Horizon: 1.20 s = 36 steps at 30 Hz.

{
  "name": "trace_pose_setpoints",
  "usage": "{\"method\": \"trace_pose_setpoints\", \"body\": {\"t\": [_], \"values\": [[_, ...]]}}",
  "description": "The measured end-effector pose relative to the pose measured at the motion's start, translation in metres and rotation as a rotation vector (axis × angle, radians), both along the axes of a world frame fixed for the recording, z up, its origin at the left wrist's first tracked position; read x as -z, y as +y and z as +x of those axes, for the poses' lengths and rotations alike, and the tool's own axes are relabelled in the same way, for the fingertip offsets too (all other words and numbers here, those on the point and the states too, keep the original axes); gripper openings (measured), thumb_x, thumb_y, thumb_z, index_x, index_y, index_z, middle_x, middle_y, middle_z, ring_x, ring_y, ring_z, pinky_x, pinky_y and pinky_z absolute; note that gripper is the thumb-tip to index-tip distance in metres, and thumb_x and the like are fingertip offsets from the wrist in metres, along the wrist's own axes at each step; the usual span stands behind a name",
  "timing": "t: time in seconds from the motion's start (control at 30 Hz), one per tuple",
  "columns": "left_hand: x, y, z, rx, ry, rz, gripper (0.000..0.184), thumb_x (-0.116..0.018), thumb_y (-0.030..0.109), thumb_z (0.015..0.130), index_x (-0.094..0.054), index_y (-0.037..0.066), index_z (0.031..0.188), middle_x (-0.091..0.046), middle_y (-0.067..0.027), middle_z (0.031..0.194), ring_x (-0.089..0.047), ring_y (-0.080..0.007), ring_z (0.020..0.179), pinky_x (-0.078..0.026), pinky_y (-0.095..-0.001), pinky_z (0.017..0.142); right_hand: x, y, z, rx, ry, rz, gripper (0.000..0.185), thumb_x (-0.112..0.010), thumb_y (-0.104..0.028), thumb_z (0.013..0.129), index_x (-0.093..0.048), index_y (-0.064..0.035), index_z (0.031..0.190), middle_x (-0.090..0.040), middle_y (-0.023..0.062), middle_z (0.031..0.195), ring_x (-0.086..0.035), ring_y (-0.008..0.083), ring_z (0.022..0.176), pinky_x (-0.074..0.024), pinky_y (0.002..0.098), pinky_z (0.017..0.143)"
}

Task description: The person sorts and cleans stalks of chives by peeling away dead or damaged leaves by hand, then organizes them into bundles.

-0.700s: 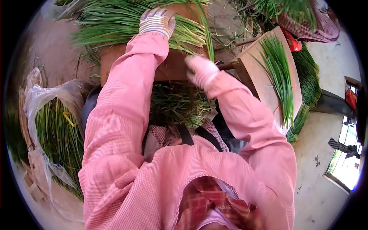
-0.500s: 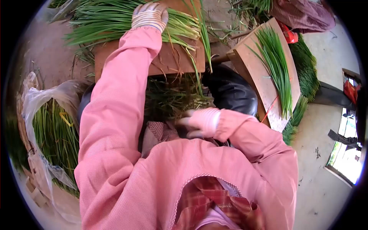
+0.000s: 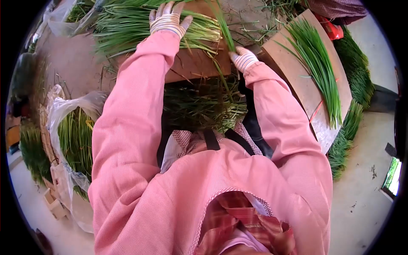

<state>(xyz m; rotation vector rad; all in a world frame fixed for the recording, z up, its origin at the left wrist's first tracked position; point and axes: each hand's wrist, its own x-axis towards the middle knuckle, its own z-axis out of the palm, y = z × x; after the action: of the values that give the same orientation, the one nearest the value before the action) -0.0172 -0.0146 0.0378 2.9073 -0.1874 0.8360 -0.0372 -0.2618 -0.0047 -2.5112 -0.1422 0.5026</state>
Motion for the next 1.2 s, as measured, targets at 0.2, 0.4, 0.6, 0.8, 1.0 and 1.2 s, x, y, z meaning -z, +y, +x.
{"method": "trace_pose_setpoints", "body": {"t": [0.2, 0.4, 0.6, 0.8, 1.0, 1.2], "values": [[-0.034, -0.085, -0.091, 0.219, 0.559, -0.053, 0.032, -0.057, 0.030, 0.070, -0.055, 0.016, 0.099, -0.048, -0.0047, 0.109, -0.038, -0.0245, 0.110, -0.025, -0.0467, 0.093, -0.093, -0.024, -0.036, 0.483, 0.083, 0.988, 0.023, -0.054, -0.031, 0.080, -0.056, -0.0100, 0.090, -0.051, -0.0007, 0.060, -0.046, 0.0095, 0.047, -0.0348, 0.0206, 0.039], [-0.031, -0.101, -0.208, 0.617, 0.389, -0.483, 0.039, -0.064, 0.030, 0.066, -0.054, 0.013, 0.100, -0.053, -0.0048, 0.102, -0.042, -0.0267, 0.107, -0.027, -0.0441, 0.093, -0.148, -0.019, -0.088, 0.233, 0.187, 0.984, 0.023, -0.050, -0.028, 0.082, -0.054, -0.0074, 0.089, -0.052, 0.0008, 0.060, -0.048, 0.0094, 0.045, -0.0361, 0.0200, 0.039], [-0.029, -0.066, -0.227, 0.321, 0.422, -1.941, 0.052, -0.055, 0.037, 0.077, -0.042, 0.001, 0.112, -0.051, -0.0128, 0.106, -0.048, -0.0248, 0.100, -0.038, -0.0353, 0.085, -0.114, 0.043, -0.163, -0.545, 0.527, 0.597, 0.028, -0.051, -0.029, 0.081, -0.053, -0.0076, 0.099, -0.054, 0.0046, 0.067, -0.051, 0.0123, 0.059, -0.0427, 0.0252, 0.050], [0.064, 0.003, -0.199, 1.638, 0.724, -2.593, 0.050, -0.055, 0.040, 0.075, -0.046, 0.001, 0.105, -0.049, -0.0158, 0.108, -0.049, -0.0241, 0.095, -0.041, -0.0338, 0.071, -0.084, 0.053, -0.096, -0.410, -0.374, 0.064, 0.048, -0.060, -0.038, 0.070, -0.051, 0.0010, 0.096, -0.054, 0.0211, 0.093, -0.052, 0.0333, 0.088, -0.0429, 0.0359, 0.074], [-0.023, -0.065, -0.277, -0.699, 0.932, -2.410, 0.061, -0.053, 0.037, 0.075, -0.032, 0.005, 0.123, -0.025, -0.0174, 0.130, -0.025, -0.0297, 0.119, -0.022, -0.0416, 0.097, -0.050, 0.075, -0.063, -0.259, -0.595, -0.247, 0.044, -0.059, -0.034, 0.070, -0.047, -0.0056, 0.102, -0.051, 0.0200, 0.092, -0.052, 0.0333, 0.085, -0.0430, 0.0403, 0.074], [-0.049, -0.044, -0.244, 0.026, 0.616, -1.793, 0.036, -0.060, 0.014, 0.072, -0.049, 0.004, 0.105, -0.054, -0.0080, 0.095, -0.053, -0.0162, 0.082, -0.043, -0.0290, 0.072, -0.035, 0.071, -0.038, -0.584, -0.518, -0.149, 0.023, -0.054, -0.011, 0.068, -0.048, -0.0040, 0.089, -0.051, 0.0211, 0.081, -0.053, 0.0360, 0.072, -0.0440, 0.0412, 0.062]]}}
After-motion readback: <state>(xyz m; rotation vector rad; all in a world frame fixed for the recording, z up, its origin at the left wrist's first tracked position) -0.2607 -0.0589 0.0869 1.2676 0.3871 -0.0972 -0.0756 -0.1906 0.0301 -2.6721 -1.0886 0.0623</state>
